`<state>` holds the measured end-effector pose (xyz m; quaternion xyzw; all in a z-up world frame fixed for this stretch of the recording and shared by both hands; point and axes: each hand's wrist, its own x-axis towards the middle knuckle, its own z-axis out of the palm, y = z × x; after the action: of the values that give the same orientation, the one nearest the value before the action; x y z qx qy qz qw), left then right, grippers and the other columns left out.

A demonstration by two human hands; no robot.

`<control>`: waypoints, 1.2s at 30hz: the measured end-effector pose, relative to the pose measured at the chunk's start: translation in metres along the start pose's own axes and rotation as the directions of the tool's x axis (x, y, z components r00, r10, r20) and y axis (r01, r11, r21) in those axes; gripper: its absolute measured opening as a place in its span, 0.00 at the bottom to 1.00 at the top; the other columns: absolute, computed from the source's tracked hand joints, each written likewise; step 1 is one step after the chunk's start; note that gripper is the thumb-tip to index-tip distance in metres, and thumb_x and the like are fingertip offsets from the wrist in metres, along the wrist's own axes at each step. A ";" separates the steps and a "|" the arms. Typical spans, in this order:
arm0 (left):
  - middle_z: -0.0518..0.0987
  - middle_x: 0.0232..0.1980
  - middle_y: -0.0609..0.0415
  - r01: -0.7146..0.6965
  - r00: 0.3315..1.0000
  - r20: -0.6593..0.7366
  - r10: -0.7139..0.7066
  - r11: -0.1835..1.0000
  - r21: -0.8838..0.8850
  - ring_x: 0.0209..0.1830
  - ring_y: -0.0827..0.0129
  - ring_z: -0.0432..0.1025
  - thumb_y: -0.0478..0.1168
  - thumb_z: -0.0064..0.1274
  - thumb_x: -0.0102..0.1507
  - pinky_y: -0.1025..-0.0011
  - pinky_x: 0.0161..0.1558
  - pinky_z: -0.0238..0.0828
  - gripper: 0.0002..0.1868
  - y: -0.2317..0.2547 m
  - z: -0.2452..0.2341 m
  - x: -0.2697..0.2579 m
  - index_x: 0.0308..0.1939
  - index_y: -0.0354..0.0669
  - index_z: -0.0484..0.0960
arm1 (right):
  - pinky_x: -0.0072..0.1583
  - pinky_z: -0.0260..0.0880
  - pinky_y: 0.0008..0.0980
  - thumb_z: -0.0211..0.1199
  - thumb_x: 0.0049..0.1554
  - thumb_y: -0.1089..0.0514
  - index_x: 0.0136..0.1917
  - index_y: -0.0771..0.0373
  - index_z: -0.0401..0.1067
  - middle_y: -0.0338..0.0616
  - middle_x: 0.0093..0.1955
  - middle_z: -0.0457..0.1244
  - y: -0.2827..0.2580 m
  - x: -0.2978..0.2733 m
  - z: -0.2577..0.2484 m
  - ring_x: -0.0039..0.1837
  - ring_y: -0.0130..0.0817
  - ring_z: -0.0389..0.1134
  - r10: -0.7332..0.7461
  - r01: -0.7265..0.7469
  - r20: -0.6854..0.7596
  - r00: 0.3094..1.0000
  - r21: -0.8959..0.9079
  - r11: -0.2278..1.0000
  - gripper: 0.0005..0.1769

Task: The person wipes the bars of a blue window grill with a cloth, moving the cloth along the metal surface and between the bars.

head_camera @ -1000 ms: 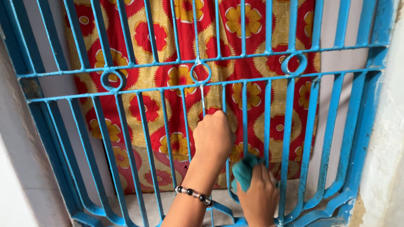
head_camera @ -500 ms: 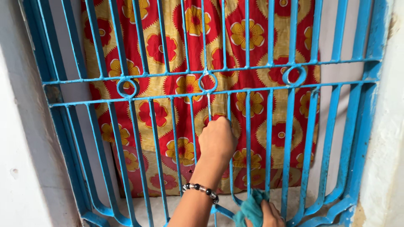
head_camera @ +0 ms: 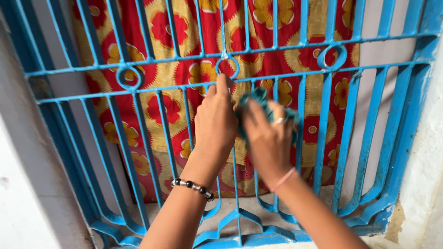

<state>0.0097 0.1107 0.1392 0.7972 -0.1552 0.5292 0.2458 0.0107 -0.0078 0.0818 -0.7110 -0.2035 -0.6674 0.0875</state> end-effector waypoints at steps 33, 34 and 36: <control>0.82 0.35 0.37 0.244 0.968 0.065 -0.244 0.970 -0.006 0.38 0.40 0.78 0.42 0.62 0.55 0.47 0.41 0.75 0.09 -0.010 -0.002 0.014 0.30 0.40 0.83 | 0.68 0.65 0.49 0.72 0.48 0.72 0.69 0.57 0.72 0.51 0.66 0.61 0.012 0.029 -0.002 0.68 0.54 0.63 0.123 -0.096 -0.184 0.975 0.149 0.984 0.35; 0.82 0.35 0.37 0.247 0.967 0.066 -0.246 0.969 -0.007 0.38 0.40 0.78 0.42 0.62 0.55 0.47 0.41 0.75 0.09 -0.009 -0.002 0.013 0.30 0.40 0.83 | 0.68 0.65 0.49 0.72 0.48 0.72 0.69 0.57 0.72 0.51 0.66 0.61 0.008 0.031 -0.001 0.68 0.54 0.63 0.121 -0.095 -0.182 0.976 0.149 0.984 0.35; 0.82 0.34 0.35 0.213 0.977 0.022 -0.213 0.977 -0.008 0.37 0.38 0.78 0.41 0.60 0.55 0.46 0.40 0.75 0.08 -0.008 -0.002 0.012 0.30 0.40 0.84 | 0.61 0.68 0.52 0.72 0.49 0.67 0.70 0.61 0.69 0.57 0.64 0.61 -0.001 0.034 0.006 0.65 0.58 0.63 0.134 -0.136 -0.139 0.981 -0.002 0.991 0.36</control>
<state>0.0163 0.1183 0.1489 0.8133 -0.0740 0.4907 0.3037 0.0164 0.0016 0.1150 -0.6754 -0.1443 -0.7090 0.1424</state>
